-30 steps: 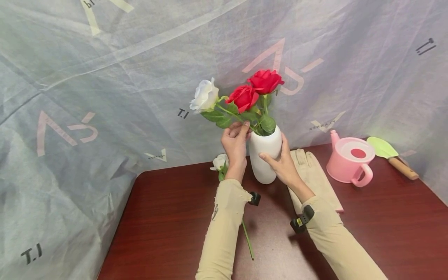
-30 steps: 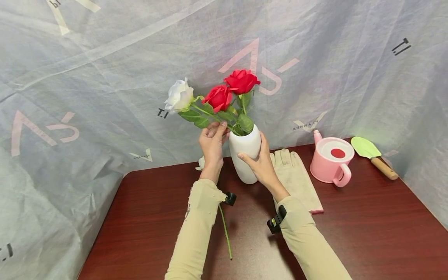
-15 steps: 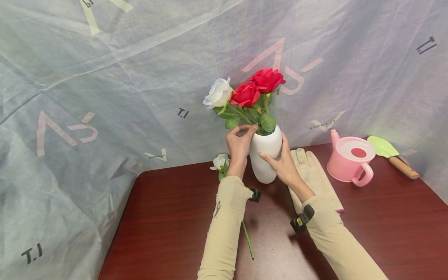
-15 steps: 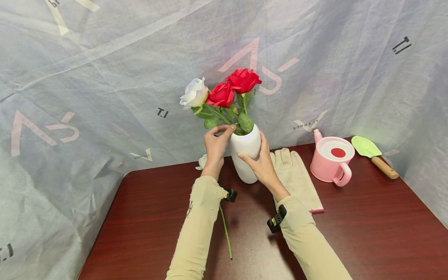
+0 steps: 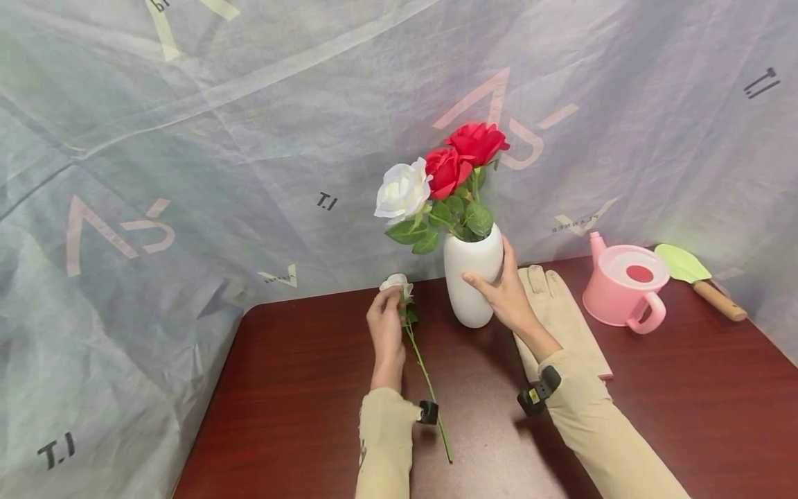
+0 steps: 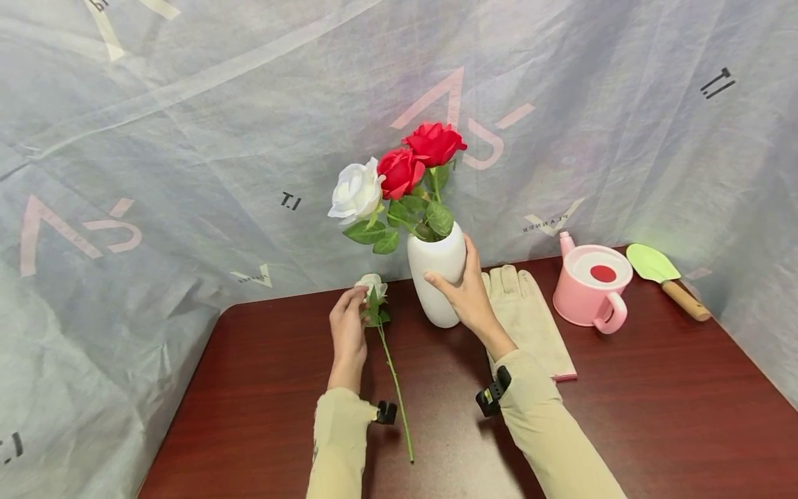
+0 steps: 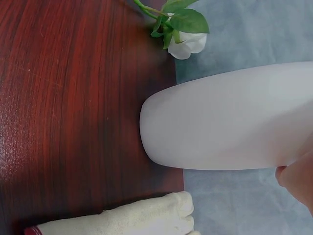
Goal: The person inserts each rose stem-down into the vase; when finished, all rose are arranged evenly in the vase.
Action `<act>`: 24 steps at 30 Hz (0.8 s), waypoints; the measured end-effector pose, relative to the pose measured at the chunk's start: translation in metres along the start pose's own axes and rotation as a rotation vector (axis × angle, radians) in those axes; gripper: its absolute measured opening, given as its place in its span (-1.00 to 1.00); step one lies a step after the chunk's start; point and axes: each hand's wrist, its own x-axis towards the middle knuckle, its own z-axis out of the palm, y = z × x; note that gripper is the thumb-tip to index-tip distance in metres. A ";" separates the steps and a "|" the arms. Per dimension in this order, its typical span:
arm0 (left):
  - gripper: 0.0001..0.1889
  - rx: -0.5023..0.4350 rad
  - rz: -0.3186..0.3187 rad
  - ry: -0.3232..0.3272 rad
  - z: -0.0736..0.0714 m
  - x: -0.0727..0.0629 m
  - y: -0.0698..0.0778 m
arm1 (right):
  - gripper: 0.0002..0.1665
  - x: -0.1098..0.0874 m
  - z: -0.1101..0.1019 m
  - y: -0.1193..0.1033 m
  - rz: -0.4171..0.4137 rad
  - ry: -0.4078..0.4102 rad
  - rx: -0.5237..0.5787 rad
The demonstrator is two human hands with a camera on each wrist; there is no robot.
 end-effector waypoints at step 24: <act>-0.79 0.633 -0.074 -0.091 -0.045 -0.015 -0.077 | 0.08 -0.007 0.000 -0.027 -0.014 -0.016 0.023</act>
